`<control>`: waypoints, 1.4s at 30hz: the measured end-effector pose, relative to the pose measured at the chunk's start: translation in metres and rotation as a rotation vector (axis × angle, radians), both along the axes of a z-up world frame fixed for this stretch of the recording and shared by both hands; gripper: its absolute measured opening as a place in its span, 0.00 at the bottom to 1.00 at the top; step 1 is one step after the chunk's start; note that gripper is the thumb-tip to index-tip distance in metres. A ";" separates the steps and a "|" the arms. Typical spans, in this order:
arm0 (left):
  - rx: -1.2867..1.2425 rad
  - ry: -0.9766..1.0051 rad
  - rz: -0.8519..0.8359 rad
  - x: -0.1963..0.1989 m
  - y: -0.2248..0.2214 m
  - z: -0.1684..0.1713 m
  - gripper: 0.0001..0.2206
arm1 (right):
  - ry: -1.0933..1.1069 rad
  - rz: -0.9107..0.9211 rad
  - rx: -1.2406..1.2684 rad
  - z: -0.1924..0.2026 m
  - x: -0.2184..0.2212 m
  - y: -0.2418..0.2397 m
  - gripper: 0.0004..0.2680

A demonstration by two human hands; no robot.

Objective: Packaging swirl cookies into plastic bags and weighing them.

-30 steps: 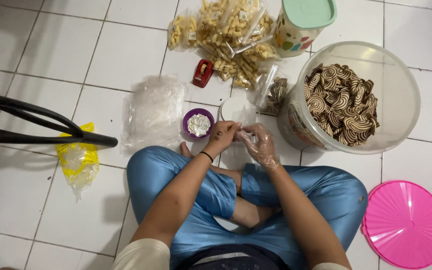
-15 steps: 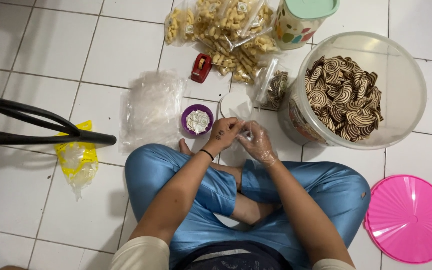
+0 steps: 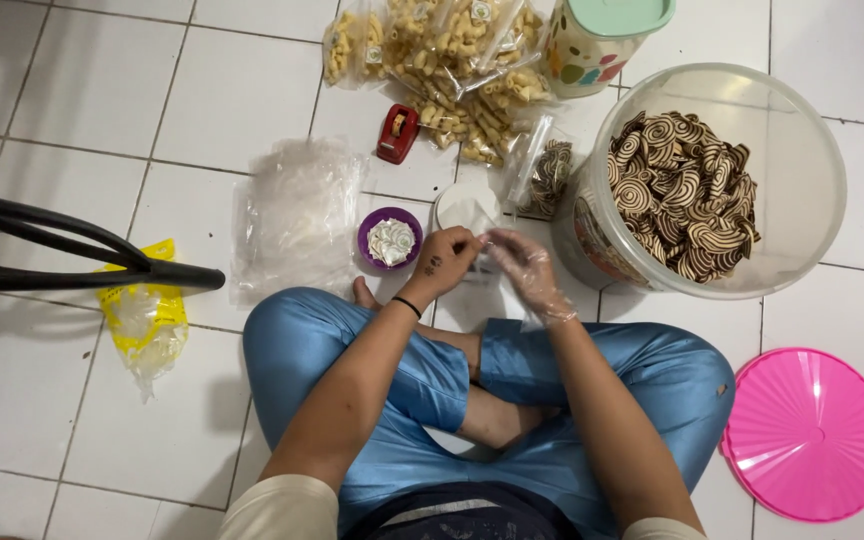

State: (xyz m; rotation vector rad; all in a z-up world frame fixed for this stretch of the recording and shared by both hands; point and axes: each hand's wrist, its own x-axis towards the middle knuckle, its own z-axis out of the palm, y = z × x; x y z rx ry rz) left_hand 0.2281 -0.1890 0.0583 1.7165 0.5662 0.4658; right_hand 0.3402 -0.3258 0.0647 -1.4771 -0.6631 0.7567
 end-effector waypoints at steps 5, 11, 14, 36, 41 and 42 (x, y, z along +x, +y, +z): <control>0.069 0.043 -0.093 0.000 -0.004 0.004 0.14 | 0.005 0.078 -0.019 -0.003 -0.001 0.004 0.14; -0.019 0.038 -0.145 -0.001 -0.004 0.007 0.18 | 0.079 -0.257 -0.038 -0.031 0.028 -0.008 0.03; 0.045 0.038 -0.075 -0.003 -0.003 0.020 0.19 | -0.145 -0.137 0.045 -0.001 0.016 -0.005 0.09; 0.352 0.169 -0.126 -0.005 -0.011 0.027 0.15 | -0.227 0.052 -0.234 0.054 -0.018 -0.014 0.09; 0.419 0.278 -0.220 -0.004 -0.016 0.029 0.17 | -0.365 -0.026 -0.241 0.028 -0.020 -0.009 0.15; 0.453 0.294 -0.240 -0.005 -0.017 0.033 0.15 | -0.247 -0.120 -0.244 0.018 -0.021 -0.007 0.08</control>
